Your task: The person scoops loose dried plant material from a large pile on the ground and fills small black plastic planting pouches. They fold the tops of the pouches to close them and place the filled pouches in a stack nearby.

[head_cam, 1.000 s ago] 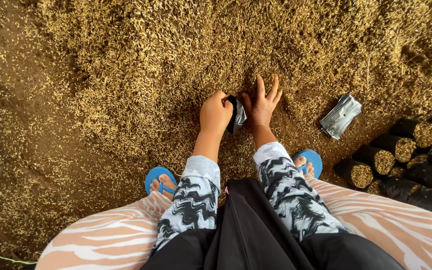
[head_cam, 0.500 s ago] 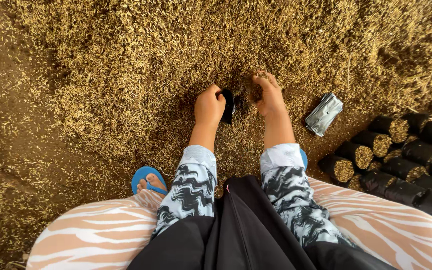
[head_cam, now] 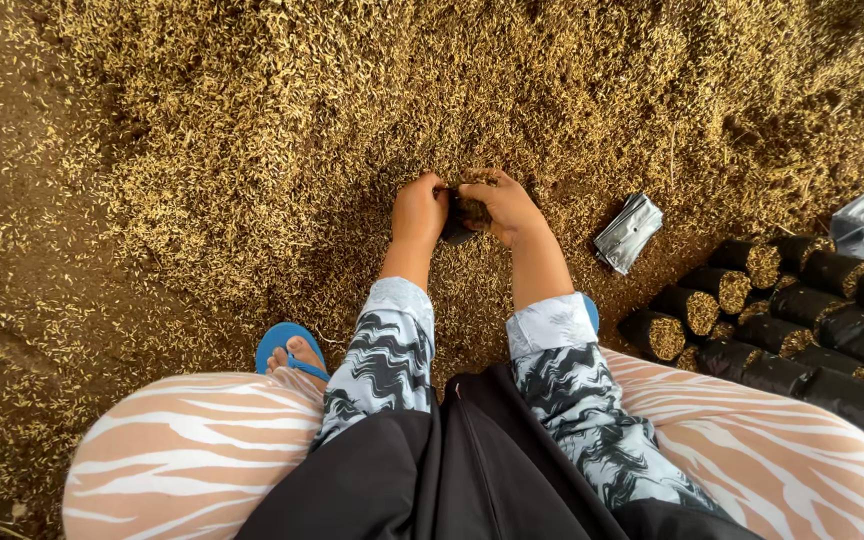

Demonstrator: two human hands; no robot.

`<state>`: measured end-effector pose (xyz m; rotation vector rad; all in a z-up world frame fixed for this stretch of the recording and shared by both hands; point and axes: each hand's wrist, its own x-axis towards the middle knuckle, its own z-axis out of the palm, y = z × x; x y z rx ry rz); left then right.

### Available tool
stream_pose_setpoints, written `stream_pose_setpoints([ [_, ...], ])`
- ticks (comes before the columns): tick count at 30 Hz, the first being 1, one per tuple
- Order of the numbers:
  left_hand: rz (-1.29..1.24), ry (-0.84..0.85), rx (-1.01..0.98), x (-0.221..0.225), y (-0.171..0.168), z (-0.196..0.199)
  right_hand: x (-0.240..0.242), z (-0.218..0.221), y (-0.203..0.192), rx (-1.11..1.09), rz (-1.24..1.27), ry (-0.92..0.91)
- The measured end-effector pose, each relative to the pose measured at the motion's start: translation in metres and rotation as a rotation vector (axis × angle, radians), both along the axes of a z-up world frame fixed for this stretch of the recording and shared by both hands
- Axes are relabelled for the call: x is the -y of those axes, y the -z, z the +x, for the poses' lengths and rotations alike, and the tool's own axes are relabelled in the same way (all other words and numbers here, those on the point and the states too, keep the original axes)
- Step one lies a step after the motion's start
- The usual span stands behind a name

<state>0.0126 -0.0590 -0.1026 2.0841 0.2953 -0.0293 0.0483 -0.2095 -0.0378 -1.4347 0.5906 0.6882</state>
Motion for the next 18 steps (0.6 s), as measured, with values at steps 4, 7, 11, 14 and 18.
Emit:
stream_pose_setpoints([
  [4, -0.003, 0.018, -0.013, -0.002, 0.004, -0.004, 0.0, -0.003, 0.012, 0.03, -0.069, -0.094],
  [7, 0.025, 0.031, -0.045, -0.004, 0.001, -0.007, 0.003, -0.006, 0.025, 0.266, -0.344, -0.284],
  [11, 0.02, 0.015, -0.099, -0.006, -0.006, -0.009, 0.009, -0.016, 0.051, 0.376, -0.96, -0.437],
  [14, 0.031, 0.027, -0.168, -0.009, -0.011, -0.01, 0.006, -0.024, 0.07, 0.346, -0.943, -0.502],
  [18, 0.091, -0.048, 0.038, -0.014, -0.013, -0.013, 0.0, -0.025, 0.074, 0.548, -0.933, -0.481],
])
